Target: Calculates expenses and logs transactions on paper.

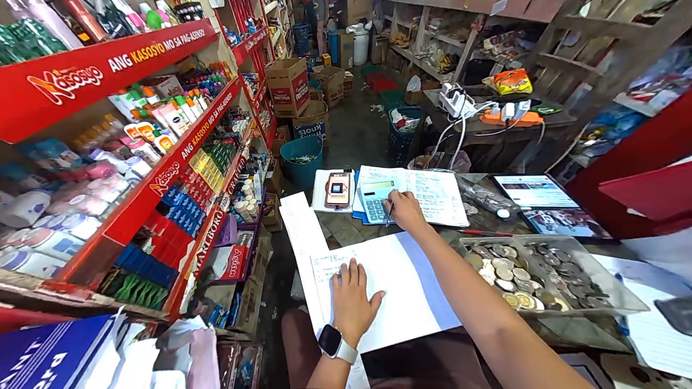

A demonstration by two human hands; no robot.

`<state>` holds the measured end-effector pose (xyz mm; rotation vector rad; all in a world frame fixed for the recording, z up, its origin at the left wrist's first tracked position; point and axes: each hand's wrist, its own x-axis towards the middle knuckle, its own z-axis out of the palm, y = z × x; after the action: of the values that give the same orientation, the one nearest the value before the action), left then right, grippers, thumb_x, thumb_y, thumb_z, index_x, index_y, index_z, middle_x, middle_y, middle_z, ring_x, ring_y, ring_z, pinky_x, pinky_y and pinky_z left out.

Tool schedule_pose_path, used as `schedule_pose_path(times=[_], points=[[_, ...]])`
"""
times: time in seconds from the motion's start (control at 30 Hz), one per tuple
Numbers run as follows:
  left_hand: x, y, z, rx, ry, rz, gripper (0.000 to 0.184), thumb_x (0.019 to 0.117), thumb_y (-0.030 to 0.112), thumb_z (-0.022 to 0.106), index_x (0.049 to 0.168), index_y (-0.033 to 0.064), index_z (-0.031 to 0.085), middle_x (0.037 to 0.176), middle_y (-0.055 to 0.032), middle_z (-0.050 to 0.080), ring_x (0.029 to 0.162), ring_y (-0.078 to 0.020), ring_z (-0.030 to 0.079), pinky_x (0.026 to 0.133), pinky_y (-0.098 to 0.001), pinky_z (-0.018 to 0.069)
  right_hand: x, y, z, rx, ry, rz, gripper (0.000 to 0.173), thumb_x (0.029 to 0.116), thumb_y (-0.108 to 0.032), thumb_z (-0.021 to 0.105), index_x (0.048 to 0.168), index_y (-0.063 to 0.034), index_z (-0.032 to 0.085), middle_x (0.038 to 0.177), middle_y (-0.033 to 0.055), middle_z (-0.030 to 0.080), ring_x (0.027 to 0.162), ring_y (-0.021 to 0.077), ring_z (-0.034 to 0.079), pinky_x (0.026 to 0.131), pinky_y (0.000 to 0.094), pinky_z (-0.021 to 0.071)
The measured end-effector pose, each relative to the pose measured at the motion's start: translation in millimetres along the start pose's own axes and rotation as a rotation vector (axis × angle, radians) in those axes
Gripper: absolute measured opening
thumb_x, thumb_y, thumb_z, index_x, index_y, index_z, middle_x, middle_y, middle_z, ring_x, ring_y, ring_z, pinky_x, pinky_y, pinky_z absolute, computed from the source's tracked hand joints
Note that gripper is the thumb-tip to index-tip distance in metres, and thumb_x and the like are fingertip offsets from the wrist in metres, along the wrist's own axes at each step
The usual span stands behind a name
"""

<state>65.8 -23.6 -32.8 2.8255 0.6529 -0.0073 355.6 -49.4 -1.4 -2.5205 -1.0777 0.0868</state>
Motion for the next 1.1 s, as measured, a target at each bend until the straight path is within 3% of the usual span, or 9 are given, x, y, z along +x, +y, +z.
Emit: schedule_pose_path(times=[0.27,0.5,1.1], points=[[-1.6,-0.1,0.4,0.023,-0.045,-0.011,0.082,0.1013,0.065,0.037,0.156,0.0035,0.041,0.166,-0.0164,0.032,0.15,-0.0396,0.033,0.115,-0.0608,0.0294,-2.5,-1.2,2.3,-0.009,0.008,0.01,0.04,0.1099,-0.031,0.046,0.122,0.0032,0.062,0.126,0.0258,0.065,0.132,0.0466,0.052,0.103,0.0599,0.0439],[-4.0,5.8,-9.0,-0.015,-0.062,-0.001,0.082,0.1021,0.064,0.037,0.156,0.002,0.039,0.166,-0.0183,0.03,0.15,-0.0411,0.033,0.115,-0.0611,0.0292,-1.3,13.4,5.5,0.001,0.053,-0.034,0.038,0.1084,-0.03,0.051,0.118,0.0054,0.062,0.119,0.0315,0.065,0.125,0.0559,0.053,0.096,0.0699,0.0461],[-0.6,11.2,-17.6,-0.045,-0.063,0.006,0.081,0.1027,0.062,0.038,0.155,0.0005,0.039,0.165,-0.0191,0.032,0.15,-0.041,0.033,0.116,-0.0605,0.0286,-2.6,6.2,-9.4,-0.002,0.065,-0.06,0.034,0.1091,-0.025,0.051,0.116,0.0078,0.059,0.117,0.0323,0.065,0.125,0.0568,0.053,0.097,0.0689,0.0452]])
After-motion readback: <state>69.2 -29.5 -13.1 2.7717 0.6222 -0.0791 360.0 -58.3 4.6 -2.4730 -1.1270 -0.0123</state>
